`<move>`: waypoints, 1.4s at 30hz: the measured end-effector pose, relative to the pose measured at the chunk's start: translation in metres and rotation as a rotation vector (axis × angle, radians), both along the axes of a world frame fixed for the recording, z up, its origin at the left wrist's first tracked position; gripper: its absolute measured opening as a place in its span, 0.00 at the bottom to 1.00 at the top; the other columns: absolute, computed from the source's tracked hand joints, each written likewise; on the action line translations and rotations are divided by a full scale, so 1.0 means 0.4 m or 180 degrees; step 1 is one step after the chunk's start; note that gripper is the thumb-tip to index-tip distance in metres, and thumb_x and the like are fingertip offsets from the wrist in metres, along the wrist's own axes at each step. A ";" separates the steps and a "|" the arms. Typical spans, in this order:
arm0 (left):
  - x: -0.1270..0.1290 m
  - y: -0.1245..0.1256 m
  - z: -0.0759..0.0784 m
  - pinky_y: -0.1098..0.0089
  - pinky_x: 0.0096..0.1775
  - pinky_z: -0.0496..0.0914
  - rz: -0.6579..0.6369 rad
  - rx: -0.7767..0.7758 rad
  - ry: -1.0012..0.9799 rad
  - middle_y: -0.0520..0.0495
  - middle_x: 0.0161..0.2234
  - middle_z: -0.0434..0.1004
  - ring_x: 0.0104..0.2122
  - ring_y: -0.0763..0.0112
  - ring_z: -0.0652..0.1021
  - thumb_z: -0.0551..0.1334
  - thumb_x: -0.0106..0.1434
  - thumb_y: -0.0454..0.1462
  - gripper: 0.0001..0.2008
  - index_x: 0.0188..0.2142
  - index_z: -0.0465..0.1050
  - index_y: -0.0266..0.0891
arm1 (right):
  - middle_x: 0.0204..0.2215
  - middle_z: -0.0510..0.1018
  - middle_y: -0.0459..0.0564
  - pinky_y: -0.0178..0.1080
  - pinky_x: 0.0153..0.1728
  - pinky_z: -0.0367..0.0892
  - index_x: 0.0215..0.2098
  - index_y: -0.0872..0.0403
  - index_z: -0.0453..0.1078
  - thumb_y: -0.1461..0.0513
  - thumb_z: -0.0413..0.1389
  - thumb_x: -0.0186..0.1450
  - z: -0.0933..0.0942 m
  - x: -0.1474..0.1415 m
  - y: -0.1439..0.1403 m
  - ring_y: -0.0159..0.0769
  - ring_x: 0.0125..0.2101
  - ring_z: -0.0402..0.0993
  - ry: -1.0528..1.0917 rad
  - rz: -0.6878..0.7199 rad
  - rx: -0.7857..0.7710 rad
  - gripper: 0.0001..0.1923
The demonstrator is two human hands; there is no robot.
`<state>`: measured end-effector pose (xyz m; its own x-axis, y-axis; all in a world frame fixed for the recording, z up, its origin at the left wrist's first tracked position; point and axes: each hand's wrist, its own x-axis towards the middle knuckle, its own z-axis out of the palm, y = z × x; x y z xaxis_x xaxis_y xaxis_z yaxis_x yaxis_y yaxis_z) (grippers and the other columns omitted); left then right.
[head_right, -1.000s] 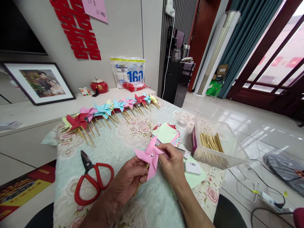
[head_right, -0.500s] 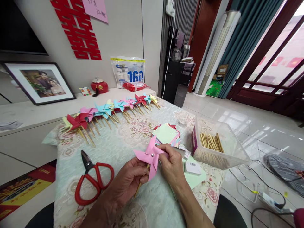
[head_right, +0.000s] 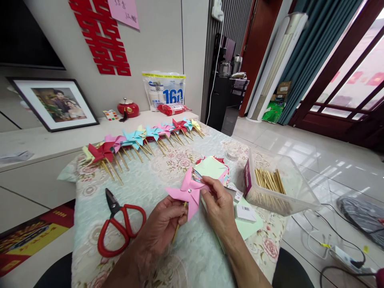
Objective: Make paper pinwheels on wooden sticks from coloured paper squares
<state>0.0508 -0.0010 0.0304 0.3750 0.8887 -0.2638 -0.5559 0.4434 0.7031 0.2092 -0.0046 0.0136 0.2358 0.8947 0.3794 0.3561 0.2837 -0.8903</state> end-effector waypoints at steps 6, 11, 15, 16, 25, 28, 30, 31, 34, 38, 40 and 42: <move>0.002 0.007 -0.004 0.73 0.25 0.57 0.0393 0.0106 -0.0017 0.54 0.22 0.65 0.23 0.78 0.62 0.66 0.44 0.27 0.09 0.27 0.73 0.35 | 0.35 0.79 0.49 0.39 0.37 0.67 0.39 0.52 0.75 0.61 0.56 0.69 0.016 -0.007 -0.016 0.37 0.36 0.75 -0.0632 -0.0280 0.0544 0.06; 0.002 0.005 -0.005 0.72 0.25 0.59 0.0541 0.0078 -0.0086 0.54 0.23 0.67 0.23 0.77 0.63 0.67 0.43 0.29 0.11 0.30 0.74 0.36 | 0.33 0.80 0.48 0.36 0.35 0.67 0.40 0.52 0.77 0.64 0.54 0.70 0.021 -0.027 -0.024 0.35 0.34 0.76 -0.0967 0.0017 0.0538 0.08; 0.006 0.004 -0.009 0.72 0.26 0.59 0.0536 0.0064 -0.0085 0.54 0.23 0.66 0.24 0.77 0.62 0.67 0.43 0.28 0.10 0.29 0.73 0.36 | 0.34 0.81 0.48 0.36 0.36 0.68 0.40 0.52 0.77 0.65 0.55 0.70 0.021 -0.034 -0.021 0.34 0.34 0.77 -0.1044 0.0073 0.0569 0.08; 0.008 0.004 -0.010 0.72 0.26 0.58 0.0525 0.0062 -0.0091 0.54 0.23 0.66 0.24 0.77 0.62 0.66 0.44 0.27 0.10 0.29 0.73 0.36 | 0.34 0.81 0.47 0.36 0.36 0.68 0.40 0.52 0.77 0.65 0.55 0.70 0.021 -0.034 -0.021 0.34 0.34 0.77 -0.1060 0.0090 0.0579 0.08; 0.017 -0.002 -0.005 0.72 0.27 0.59 0.0543 0.0093 -0.0106 0.52 0.27 0.71 0.25 0.77 0.64 0.68 0.44 0.28 0.15 0.34 0.75 0.36 | 0.34 0.76 0.51 0.39 0.35 0.69 0.42 0.54 0.72 0.66 0.60 0.65 0.035 -0.026 -0.022 0.39 0.36 0.73 -0.1489 -0.0241 0.1223 0.07; 0.023 -0.007 -0.002 0.72 0.28 0.60 0.0500 0.0059 -0.0144 0.51 0.27 0.72 0.25 0.76 0.65 0.70 0.44 0.29 0.15 0.35 0.76 0.36 | 0.35 0.76 0.52 0.42 0.38 0.70 0.43 0.53 0.71 0.67 0.60 0.65 0.037 -0.030 -0.028 0.42 0.38 0.73 -0.1697 -0.0063 0.1340 0.09; 0.028 -0.010 -0.004 0.72 0.28 0.60 0.0468 0.0063 -0.0201 0.51 0.27 0.72 0.25 0.75 0.65 0.70 0.45 0.29 0.14 0.34 0.76 0.37 | 0.35 0.75 0.52 0.43 0.37 0.70 0.44 0.52 0.70 0.67 0.59 0.66 0.035 -0.033 -0.031 0.42 0.38 0.72 -0.1819 0.0033 0.1292 0.09; 0.031 -0.011 -0.006 0.72 0.28 0.59 0.0451 0.0075 -0.0229 0.52 0.27 0.72 0.25 0.76 0.65 0.70 0.45 0.29 0.13 0.33 0.76 0.37 | 0.35 0.75 0.52 0.43 0.37 0.70 0.44 0.52 0.70 0.67 0.59 0.66 0.032 -0.034 -0.032 0.42 0.38 0.72 -0.1856 0.0058 0.1260 0.08; 0.038 -0.013 -0.013 0.72 0.27 0.58 0.0362 0.0146 -0.0287 0.52 0.27 0.72 0.25 0.76 0.63 0.69 0.45 0.28 0.12 0.32 0.76 0.36 | 0.35 0.74 0.52 0.44 0.37 0.69 0.43 0.52 0.69 0.66 0.58 0.67 0.025 -0.033 -0.030 0.42 0.38 0.72 -0.1893 0.0052 0.1198 0.07; 0.043 -0.017 -0.017 0.72 0.27 0.58 0.0342 0.0123 -0.0250 0.50 0.30 0.74 0.26 0.76 0.65 0.70 0.45 0.29 0.15 0.36 0.76 0.35 | 0.34 0.74 0.52 0.43 0.36 0.68 0.42 0.52 0.69 0.67 0.58 0.67 0.024 -0.028 -0.025 0.41 0.37 0.71 -0.1854 0.0050 0.1197 0.06; 0.044 -0.019 -0.015 0.72 0.27 0.58 0.0333 0.0088 -0.0208 0.51 0.30 0.73 0.26 0.77 0.65 0.70 0.45 0.29 0.16 0.36 0.76 0.36 | 0.34 0.74 0.51 0.43 0.36 0.68 0.42 0.53 0.68 0.68 0.58 0.67 0.026 -0.028 -0.023 0.40 0.36 0.71 -0.1838 0.0050 0.1192 0.06; 0.043 -0.020 -0.014 0.72 0.26 0.58 0.0296 0.0083 -0.0226 0.51 0.30 0.73 0.25 0.77 0.64 0.70 0.45 0.28 0.16 0.36 0.75 0.36 | 0.34 0.74 0.51 0.43 0.36 0.68 0.41 0.53 0.69 0.68 0.58 0.67 0.030 -0.028 -0.024 0.40 0.36 0.71 -0.1830 0.0036 0.1197 0.06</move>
<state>0.0682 -0.0089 0.0249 0.3076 0.9267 -0.2158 -0.6427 0.3696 0.6711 0.1979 -0.0141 0.0255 -0.1045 0.6789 0.7267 0.7378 0.5429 -0.4011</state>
